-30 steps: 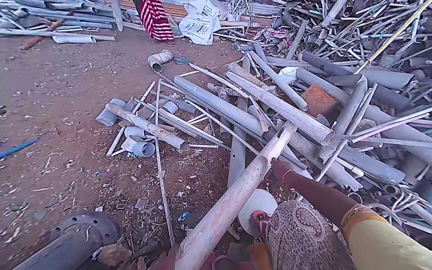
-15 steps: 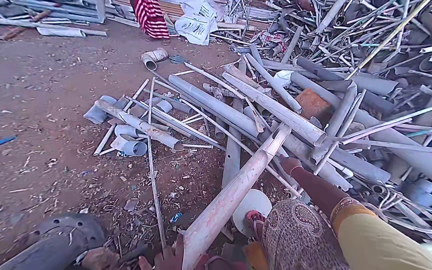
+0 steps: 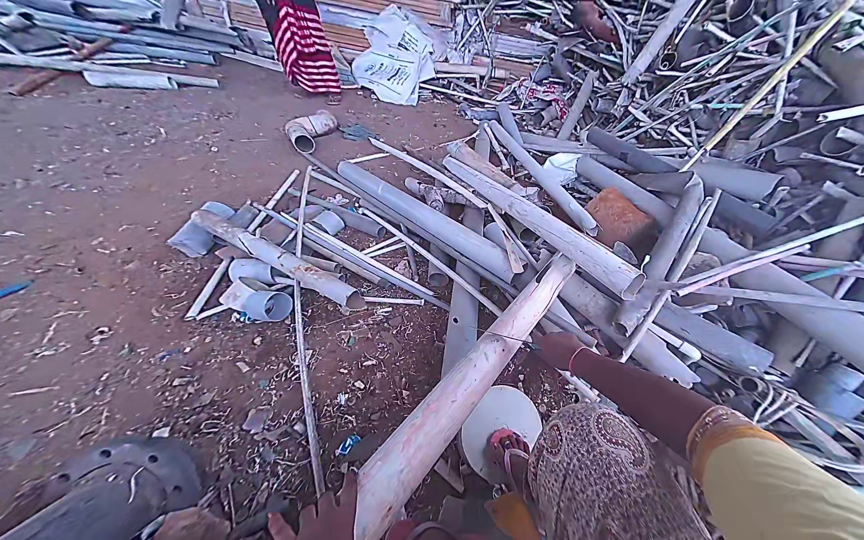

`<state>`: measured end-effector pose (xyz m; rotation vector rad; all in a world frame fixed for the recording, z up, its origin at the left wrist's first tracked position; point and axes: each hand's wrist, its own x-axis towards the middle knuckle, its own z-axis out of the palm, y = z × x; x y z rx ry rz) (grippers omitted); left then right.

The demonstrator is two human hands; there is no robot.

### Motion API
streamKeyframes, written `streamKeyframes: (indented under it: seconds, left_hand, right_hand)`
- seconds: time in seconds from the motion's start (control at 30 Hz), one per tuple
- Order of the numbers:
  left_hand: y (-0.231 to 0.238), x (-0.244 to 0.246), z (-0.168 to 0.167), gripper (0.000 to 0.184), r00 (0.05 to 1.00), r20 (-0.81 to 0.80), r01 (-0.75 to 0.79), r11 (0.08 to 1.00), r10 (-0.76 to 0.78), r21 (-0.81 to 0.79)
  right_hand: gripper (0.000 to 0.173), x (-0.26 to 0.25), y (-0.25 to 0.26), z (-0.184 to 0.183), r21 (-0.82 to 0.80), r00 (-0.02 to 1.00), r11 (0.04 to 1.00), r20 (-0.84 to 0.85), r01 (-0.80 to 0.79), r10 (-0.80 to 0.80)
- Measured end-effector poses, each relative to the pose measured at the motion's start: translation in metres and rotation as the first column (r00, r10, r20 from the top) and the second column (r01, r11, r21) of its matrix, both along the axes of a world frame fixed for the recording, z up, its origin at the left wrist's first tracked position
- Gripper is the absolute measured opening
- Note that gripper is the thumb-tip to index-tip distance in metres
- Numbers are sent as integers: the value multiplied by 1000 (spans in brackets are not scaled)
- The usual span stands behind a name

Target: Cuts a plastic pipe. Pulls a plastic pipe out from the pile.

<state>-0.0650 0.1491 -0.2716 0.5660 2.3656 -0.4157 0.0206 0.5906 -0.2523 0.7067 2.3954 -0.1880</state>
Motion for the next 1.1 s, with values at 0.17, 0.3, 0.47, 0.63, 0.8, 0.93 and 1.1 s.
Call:
streamKeyframes:
  seconds: [0.17, 0.3, 0.47, 0.63, 0.8, 0.93, 1.1]
  left_hand:
    - [-3, -1, 0, 127, 1000, 8, -15, 1000, 15, 11]
    - [-4, 1, -2, 127, 1000, 1, 6, 1000, -6, 22]
    - [-4, 2, 6, 127, 1000, -12, -29, 999, 29, 41]
    - [-5, 22, -6, 131, 983, -164, 112, 980, -85, 164]
    - [2, 19, -7, 122, 981, -138, 157, 975, -136, 155]
    - [-4, -23, -4, 128, 995, 42, 87, 991, -92, 106]
    - [-14, -55, 2, 129, 977, 181, 92, 991, -109, 100]
  right_hand:
    - [44, -11, 16, -7, 64, 974, 972, -46, 224, -222]
    - [44, -1, 0, -6, 34, 997, 997, -26, 76, -75]
    - [40, -16, -2, 1, 75, 983, 980, -19, 182, -181]
    - [40, -9, -7, -2, 47, 993, 992, -16, 117, -116]
    - [39, -6, -18, 4, 28, 1000, 1000, 6, -6, 6]
    - [48, 21, -24, -23, -67, 998, 997, -56, -45, 42]
    - [50, 29, 19, -28, -29, 897, 902, -95, 431, -432]
